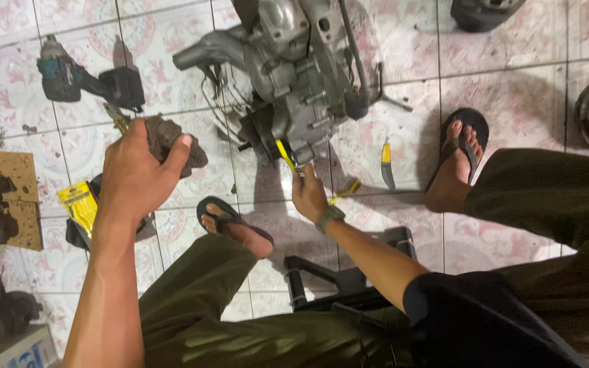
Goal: The person cleans a disassembled engine block placed on the floor. They use a yellow-handled brush to scrub various surfaces and crevices of the engine, while holding a dark cloth in the other hand to wipe away debris.
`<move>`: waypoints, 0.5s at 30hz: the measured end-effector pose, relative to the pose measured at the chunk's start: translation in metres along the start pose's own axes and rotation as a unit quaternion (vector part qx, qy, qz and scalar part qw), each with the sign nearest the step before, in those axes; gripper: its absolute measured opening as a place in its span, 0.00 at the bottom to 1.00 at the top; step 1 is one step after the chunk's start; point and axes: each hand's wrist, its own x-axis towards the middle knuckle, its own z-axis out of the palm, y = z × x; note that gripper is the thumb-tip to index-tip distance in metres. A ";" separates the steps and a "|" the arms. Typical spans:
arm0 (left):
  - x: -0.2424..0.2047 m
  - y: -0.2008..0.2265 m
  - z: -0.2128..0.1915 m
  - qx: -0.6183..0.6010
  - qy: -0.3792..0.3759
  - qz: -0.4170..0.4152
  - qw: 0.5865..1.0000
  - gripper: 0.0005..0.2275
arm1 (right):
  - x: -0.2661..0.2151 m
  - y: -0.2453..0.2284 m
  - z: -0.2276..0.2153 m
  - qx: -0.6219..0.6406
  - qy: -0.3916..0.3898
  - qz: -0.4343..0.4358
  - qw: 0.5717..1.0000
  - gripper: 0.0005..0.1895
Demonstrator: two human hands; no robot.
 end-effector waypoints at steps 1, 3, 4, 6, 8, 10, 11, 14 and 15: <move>0.000 -0.003 0.002 0.001 -0.002 -0.001 1.000 0.26 | 0.002 -0.004 0.006 0.001 -0.001 0.002 1.000 0.02; 0.004 -0.007 0.004 -0.005 0.004 0.002 1.000 0.25 | 0.016 -0.014 0.016 0.032 -0.018 -0.019 0.999 0.03; 0.007 -0.006 0.004 -0.006 0.008 0.005 1.000 0.25 | 0.021 -0.014 0.011 0.031 -0.015 -0.022 0.999 0.03; 0.008 -0.008 0.004 -0.003 0.003 -0.002 1.000 0.27 | 0.019 -0.016 0.004 0.004 -0.041 -0.003 0.999 0.03; 0.007 -0.006 0.007 -0.002 0.005 -0.004 1.000 0.27 | 0.012 -0.007 0.004 0.017 -0.030 0.017 0.999 0.03; 0.010 -0.005 0.005 0.003 0.010 -0.002 1.000 0.27 | 0.015 -0.005 0.008 0.034 -0.013 0.036 0.999 0.02; 0.009 -0.006 0.006 0.001 0.009 0.004 1.000 0.26 | 0.013 -0.007 0.010 0.031 -0.029 0.012 0.999 0.02; 0.005 -0.009 0.007 0.002 0.004 0.005 1.000 0.26 | 0.004 -0.016 0.006 0.006 -0.031 -0.008 0.999 0.03; 0.006 -0.009 0.007 -0.001 0.009 -0.001 1.000 0.26 | 0.008 -0.019 0.002 -0.018 -0.017 -0.014 1.000 0.05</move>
